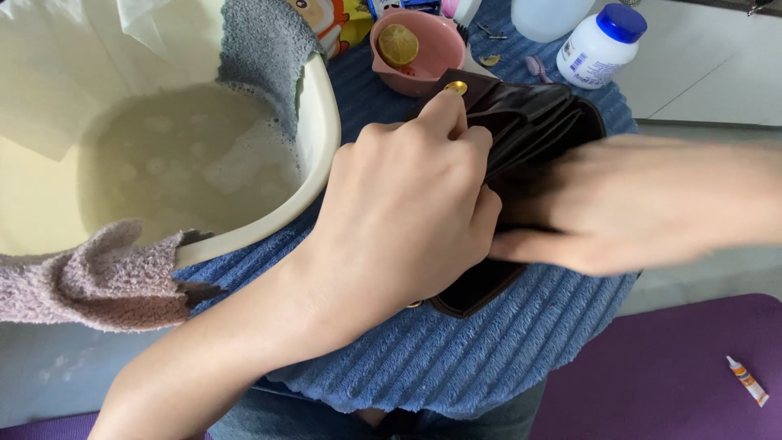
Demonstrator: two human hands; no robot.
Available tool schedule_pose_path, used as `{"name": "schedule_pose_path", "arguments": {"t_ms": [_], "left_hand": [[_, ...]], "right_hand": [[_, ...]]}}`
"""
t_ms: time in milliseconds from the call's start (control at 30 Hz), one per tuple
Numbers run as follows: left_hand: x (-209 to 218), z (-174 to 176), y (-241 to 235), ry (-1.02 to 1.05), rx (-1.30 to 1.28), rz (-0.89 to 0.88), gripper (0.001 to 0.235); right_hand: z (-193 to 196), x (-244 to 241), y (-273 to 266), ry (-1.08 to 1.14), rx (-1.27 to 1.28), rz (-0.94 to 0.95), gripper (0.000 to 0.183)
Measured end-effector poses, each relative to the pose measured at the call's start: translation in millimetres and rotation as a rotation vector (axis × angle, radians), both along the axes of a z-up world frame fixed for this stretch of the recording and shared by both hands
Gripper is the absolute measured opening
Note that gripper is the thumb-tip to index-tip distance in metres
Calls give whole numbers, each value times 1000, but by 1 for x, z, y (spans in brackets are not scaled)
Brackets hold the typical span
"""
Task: Polishing a brown leather bag using a cloth and cleaning solution at a finishing station.
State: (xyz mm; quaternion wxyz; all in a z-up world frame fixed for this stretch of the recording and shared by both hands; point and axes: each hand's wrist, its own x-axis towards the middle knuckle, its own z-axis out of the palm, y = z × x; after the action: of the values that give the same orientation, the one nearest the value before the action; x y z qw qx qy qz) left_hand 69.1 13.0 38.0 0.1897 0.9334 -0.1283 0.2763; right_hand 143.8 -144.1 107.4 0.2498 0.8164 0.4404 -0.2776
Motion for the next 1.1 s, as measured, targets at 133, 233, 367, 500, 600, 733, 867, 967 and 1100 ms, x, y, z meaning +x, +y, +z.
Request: {"name": "schedule_pose_path", "arguments": {"t_ms": [133,233,367,500,600,733,867,967,1100], "left_hand": [[2,0,0,14,3,11,21],[3,0,2,33,13,15,21],[4,-1,2,54,-5,0,22],[8,-3,5,-21,20,2,21],[10,-3,3,-19,41,24,23],[13,-3,7,-41,61,41,23],[11,-3,5,-72,73,77,23],[11,-2,1,-40,61,112,22],[11,1,4,25,36,71,26]], "right_hand": [[3,-8,37,-180,-354,-190,68],[-8,-1,43,-122,-323,-268,51],[-18,6,41,-134,-316,-244,47],[-25,10,37,-157,-303,-210,43],[-29,14,34,-180,-289,-187,39],[-37,20,30,-203,-276,-147,35],[-43,42,26,-233,-254,-101,31],[-59,104,13,-260,-238,-61,28],[-70,109,14,-295,-213,-11,25]]}}
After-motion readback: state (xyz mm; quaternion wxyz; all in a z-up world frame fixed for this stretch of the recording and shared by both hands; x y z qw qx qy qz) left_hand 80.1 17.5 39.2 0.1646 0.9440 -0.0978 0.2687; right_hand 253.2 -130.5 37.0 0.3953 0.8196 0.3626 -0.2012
